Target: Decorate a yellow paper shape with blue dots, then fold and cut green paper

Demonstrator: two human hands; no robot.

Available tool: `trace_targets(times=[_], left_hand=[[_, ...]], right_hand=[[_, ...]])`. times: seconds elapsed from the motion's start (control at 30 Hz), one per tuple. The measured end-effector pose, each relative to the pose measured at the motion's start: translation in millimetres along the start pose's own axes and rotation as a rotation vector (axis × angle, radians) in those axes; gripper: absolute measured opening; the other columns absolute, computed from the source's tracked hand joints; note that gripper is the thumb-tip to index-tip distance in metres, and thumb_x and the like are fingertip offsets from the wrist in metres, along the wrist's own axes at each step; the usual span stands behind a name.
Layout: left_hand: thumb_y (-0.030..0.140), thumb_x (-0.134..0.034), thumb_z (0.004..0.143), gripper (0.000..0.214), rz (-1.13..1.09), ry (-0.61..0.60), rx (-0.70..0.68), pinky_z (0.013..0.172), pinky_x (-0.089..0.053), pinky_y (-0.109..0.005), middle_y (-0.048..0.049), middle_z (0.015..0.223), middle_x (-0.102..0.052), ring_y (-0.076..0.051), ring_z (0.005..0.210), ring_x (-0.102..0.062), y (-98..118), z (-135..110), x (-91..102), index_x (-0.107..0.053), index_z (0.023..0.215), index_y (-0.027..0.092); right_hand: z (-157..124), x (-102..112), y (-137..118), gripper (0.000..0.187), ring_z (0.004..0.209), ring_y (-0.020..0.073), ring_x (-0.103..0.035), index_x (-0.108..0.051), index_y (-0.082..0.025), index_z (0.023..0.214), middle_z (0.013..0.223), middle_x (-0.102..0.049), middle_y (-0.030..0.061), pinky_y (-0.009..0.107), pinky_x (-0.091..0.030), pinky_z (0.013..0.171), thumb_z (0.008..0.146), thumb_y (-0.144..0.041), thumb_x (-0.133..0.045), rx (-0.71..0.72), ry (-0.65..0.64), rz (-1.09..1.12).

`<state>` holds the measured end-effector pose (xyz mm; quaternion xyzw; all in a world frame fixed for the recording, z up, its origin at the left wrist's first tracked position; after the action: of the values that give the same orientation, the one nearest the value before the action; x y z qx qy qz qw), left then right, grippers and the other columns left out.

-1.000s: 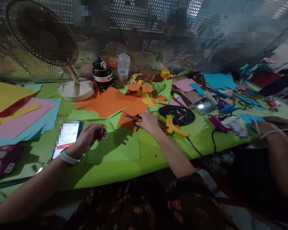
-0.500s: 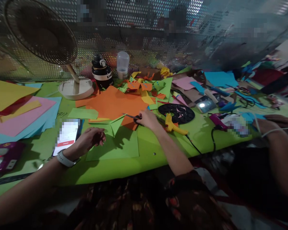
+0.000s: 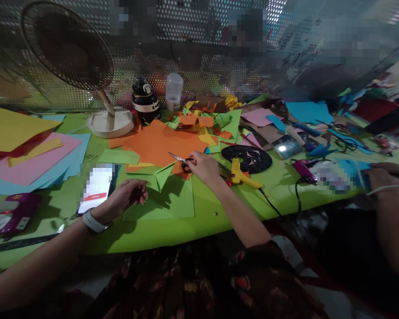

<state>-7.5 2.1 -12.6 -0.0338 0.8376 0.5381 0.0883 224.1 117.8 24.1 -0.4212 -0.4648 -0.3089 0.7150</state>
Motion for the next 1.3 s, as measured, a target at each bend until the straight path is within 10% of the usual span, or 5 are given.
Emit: trace_targets(times=[0.17,0.37,0.5,0.63,1.3], left_hand=[[0.038,-0.058,0.083,0.033,0.027,-0.021,0.023,0.040,-0.038,-0.020,-0.0041,0.058,-0.067,-0.011,0.044,-0.057,-3.6,0.5,-4.0,-0.060,0.059,0.017],[0.052,-0.051,0.086,0.049,0.368,-0.173,0.171,0.036,-0.036,-0.023,-0.0056,0.045,-0.061,-0.014,0.035,-0.053,2.9,-13.6,-9.9,-0.054,0.050,0.019],[0.052,-0.051,0.088,0.041,1.008,0.137,-0.291,0.047,-0.040,-0.027,-0.0038,0.054,-0.061,-0.017,0.046,-0.056,38.6,-25.2,-9.2,-0.056,0.063,0.020],[0.034,-0.057,0.088,0.019,1.506,0.187,-0.726,0.076,-0.046,-0.038,-0.0132,0.099,-0.068,-0.027,0.089,-0.062,45.9,-18.4,-21.3,-0.066,0.093,0.018],[0.017,-0.044,0.095,0.023,1.657,0.095,-0.688,0.063,-0.045,-0.033,-0.0131,0.094,-0.065,-0.027,0.087,-0.059,13.1,8.5,-15.7,-0.067,0.099,0.015]], right_hand=[[-31.7,-12.9,-40.2,0.033,0.075,0.0144,-0.058,-0.061,-0.024,0.126,0.100,-0.069,0.0058,0.024,-0.040,0.059,0.094,-0.027,-0.054,0.527,-0.173,0.086],[-43.4,-28.1,-49.5,0.024,0.086,0.0201,-0.057,-0.073,-0.022,0.097,0.094,-0.067,0.0098,0.030,-0.041,0.066,0.097,-0.023,-0.049,0.686,-0.100,-0.028],[-40.6,-36.0,-41.2,0.016,0.098,0.0222,-0.058,-0.073,-0.023,0.095,0.109,-0.067,0.0101,0.034,-0.044,0.076,0.093,-0.021,-0.057,0.719,-0.138,0.042],[-38.2,-41.3,-37.6,0.014,0.099,0.0219,-0.059,-0.072,-0.021,0.096,0.110,-0.069,0.0091,0.036,-0.046,0.081,0.093,-0.020,-0.058,0.686,-0.168,0.114],[-31.3,-43.5,-45.7,0.014,0.097,0.0200,-0.055,-0.074,-0.022,0.076,0.095,-0.062,0.0049,0.034,-0.044,0.085,0.080,-0.035,-0.076,0.119,-0.140,0.323]])
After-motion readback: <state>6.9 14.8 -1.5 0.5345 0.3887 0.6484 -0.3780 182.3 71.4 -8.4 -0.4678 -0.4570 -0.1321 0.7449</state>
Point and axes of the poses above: each hand's wrist, its own z-axis towards the middle knuckle, its own x-axis out of the back of the hand, y = z × x, the point moved 4 cm from there along z, towards the middle knuckle
